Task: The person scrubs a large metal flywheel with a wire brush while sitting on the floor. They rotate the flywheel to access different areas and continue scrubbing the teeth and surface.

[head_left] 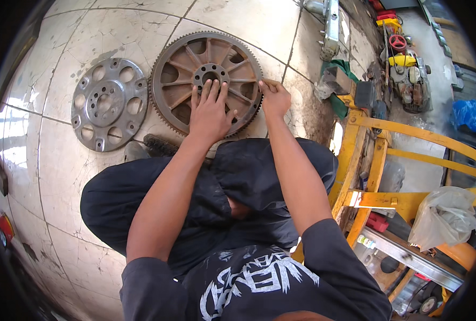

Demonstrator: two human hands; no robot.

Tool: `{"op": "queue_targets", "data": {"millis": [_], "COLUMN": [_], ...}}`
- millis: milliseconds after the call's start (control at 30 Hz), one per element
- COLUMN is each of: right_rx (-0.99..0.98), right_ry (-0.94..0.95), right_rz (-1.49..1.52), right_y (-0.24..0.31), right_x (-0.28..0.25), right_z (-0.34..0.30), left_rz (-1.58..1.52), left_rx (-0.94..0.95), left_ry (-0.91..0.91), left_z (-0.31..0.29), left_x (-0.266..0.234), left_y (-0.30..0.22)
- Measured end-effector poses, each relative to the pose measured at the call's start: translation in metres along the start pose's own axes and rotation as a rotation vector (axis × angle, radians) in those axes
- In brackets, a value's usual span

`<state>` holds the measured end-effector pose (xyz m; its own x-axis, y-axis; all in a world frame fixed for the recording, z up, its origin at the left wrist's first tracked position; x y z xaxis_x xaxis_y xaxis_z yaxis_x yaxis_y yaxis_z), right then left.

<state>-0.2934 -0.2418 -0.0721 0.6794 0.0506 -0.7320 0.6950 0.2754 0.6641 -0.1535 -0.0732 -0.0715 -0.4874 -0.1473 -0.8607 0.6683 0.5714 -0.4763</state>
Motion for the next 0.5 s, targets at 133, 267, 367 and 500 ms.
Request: {"op": "queue_targets", "data": {"millis": [133,267,367,500], "right_rx": [0.032,0.066,-0.043,-0.024], "right_ry": [-0.031,0.027,0.009,0.067], "right_rz": [0.080,0.102,0.047,0.022], "right_y": [0.013,0.012,0.006,0.027], "right_x": [0.014,0.011,0.015,0.032], "right_z": [0.024,0.014,0.029,0.062], "left_rz": [-0.017,-0.044,-0.042,-0.083], "left_rx": [0.016,0.009,0.014,0.020], "left_ry": [-0.028,-0.024,-0.059,-0.082], "left_z": [0.006,0.004,0.005,0.008], "left_x": [0.002,0.002,0.003,0.001], "left_y": [0.000,0.007,0.002,0.001]}}
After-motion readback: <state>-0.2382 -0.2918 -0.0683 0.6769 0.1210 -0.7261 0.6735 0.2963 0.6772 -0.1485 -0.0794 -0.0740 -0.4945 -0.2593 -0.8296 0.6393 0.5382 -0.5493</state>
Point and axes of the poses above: each hand's wrist, its own z-axis towards the middle knuckle, its own x-axis out of the palm, y = z × x, the point moved 5 cm from there along z, towards the middle knuckle, and after that the axes turned 12 degrees about -x, right-handed, at the moved point
